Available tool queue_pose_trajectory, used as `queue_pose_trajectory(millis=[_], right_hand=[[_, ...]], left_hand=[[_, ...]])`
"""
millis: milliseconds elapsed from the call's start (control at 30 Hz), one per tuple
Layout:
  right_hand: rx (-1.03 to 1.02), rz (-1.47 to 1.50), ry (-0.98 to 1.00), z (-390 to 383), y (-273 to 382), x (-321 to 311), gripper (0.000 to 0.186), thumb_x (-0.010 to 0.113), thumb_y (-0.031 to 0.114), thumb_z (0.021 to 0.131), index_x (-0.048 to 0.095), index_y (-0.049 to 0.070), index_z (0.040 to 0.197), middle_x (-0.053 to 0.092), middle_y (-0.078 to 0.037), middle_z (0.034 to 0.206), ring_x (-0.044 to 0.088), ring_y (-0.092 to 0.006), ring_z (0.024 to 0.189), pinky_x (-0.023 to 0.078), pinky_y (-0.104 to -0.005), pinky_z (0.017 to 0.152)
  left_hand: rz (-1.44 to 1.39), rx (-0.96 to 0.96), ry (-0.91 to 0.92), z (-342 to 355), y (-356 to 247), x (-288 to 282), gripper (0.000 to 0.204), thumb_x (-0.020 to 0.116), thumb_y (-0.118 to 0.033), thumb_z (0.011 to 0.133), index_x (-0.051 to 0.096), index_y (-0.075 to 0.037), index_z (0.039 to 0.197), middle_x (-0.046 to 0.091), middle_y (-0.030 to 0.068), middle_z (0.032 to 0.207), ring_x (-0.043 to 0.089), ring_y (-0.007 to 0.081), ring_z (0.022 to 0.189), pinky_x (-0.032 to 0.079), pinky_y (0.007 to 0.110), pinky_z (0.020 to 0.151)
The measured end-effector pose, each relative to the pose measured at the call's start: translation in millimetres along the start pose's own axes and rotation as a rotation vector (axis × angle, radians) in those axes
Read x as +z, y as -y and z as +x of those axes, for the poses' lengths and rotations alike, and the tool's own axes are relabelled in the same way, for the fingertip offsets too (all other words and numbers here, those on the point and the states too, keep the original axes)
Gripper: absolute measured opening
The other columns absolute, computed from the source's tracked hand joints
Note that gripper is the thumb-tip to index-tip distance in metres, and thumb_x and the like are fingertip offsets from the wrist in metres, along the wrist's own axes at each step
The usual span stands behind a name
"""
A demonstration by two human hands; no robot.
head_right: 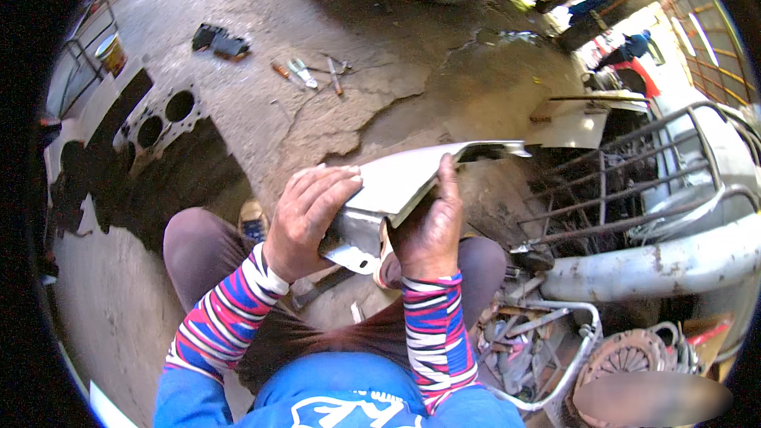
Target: The person sits on the floor and uses a hammer and metal file to shape and smooth a white car fender. They then move to a white car and use a wrench to tighten bolts on the open driver-side door hinge.
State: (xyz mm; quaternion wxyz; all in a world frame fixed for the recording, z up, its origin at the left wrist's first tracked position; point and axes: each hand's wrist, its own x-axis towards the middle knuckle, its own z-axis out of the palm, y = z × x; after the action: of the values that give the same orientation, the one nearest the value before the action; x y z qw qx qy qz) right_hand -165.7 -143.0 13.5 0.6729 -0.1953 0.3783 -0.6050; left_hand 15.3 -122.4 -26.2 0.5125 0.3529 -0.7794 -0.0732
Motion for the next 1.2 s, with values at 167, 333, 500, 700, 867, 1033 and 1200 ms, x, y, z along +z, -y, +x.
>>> queue_pose_trajectory(millis=[167, 333, 500, 700, 867, 1033, 1200], right_hand=[[0.098, -0.096, -0.152, 8, 15, -33, 0.027, 0.060, 0.015, 0.081, 0.065, 0.001, 0.103, 0.068, -0.009, 0.096, 0.065, -0.0229, 0.093, 0.052, -0.0370, 0.088], [0.060, -0.002, -0.099, 13, 21, -56, 0.032, 0.059, 0.005, 0.072, 0.064, -0.004, 0.103, 0.067, -0.010, 0.095, 0.065, -0.0226, 0.088, 0.052, -0.0361, 0.087], [-0.031, -0.115, 0.051, 3, 48, -71, 0.046, 0.057, 0.004, 0.070, 0.061, -0.009, 0.114, 0.067, -0.014, 0.103, 0.066, -0.0281, 0.095, 0.053, -0.0413, 0.093], [0.136, 0.089, 0.116, 7, 55, -78, 0.036, 0.057, 0.006, 0.072, 0.065, -0.008, 0.104, 0.068, -0.017, 0.098, 0.067, -0.0295, 0.093, 0.054, -0.0414, 0.091], [0.090, -0.030, 0.050, 22, 46, -71, 0.029, 0.058, 0.008, 0.072, 0.066, -0.005, 0.096, 0.068, -0.012, 0.090, 0.066, -0.0243, 0.084, 0.055, -0.0371, 0.084], [0.177, -0.102, 0.203, 22, 41, -57, 0.037, 0.062, 0.013, 0.080, 0.063, -0.005, 0.112, 0.067, -0.011, 0.096, 0.066, -0.0203, 0.085, 0.053, -0.0351, 0.084], [0.103, -0.462, 0.180, 32, 22, -72, 0.056, 0.064, 0.039, 0.092, 0.054, -0.004, 0.126, 0.063, -0.012, 0.114, 0.062, -0.0164, 0.100, 0.050, -0.0317, 0.089]], left_hand=[[0.140, 0.084, 0.272, 12, -21, -3, 0.074, 0.085, -0.025, 0.055, 0.060, -0.004, 0.121, 0.060, 0.0175, 0.126, 0.056, 0.0368, 0.119, 0.046, 0.048, 0.096], [-0.094, -0.139, 0.575, 18, -26, -19, 0.077, 0.078, -0.050, 0.073, 0.055, -0.006, 0.131, 0.044, 0.0227, 0.143, 0.040, 0.0417, 0.133, 0.036, 0.055, 0.106], [-0.042, -0.550, 0.320, 12, -2, -12, 0.068, 0.066, -0.050, 0.087, 0.052, 0.001, 0.130, 0.046, 0.0265, 0.138, 0.043, 0.0422, 0.130, 0.036, 0.048, 0.107], [-0.384, -0.952, 0.260, 7, 9, 7, 0.068, 0.058, -0.050, 0.095, 0.049, 0.007, 0.131, 0.060, 0.0257, 0.118, 0.060, 0.0348, 0.107, 0.045, 0.041, 0.098], [-0.846, -1.187, 0.102, 4, 16, 11, 0.061, 0.052, -0.051, 0.099, 0.056, 0.007, 0.118, 0.065, 0.0095, 0.095, 0.061, 0.0147, 0.084, 0.050, 0.029, 0.077], [-0.878, -1.230, -0.062, -1, 22, 11, 0.057, 0.051, -0.049, 0.100, 0.060, 0.006, 0.111, 0.065, 0.0065, 0.090, 0.059, 0.0111, 0.074, 0.049, 0.026, 0.067], [-0.770, -1.236, -0.081, -10, 24, 17, 0.055, 0.054, -0.048, 0.100, 0.063, 0.006, 0.109, 0.066, 0.0057, 0.090, 0.058, 0.0103, 0.072, 0.049, 0.025, 0.064]])
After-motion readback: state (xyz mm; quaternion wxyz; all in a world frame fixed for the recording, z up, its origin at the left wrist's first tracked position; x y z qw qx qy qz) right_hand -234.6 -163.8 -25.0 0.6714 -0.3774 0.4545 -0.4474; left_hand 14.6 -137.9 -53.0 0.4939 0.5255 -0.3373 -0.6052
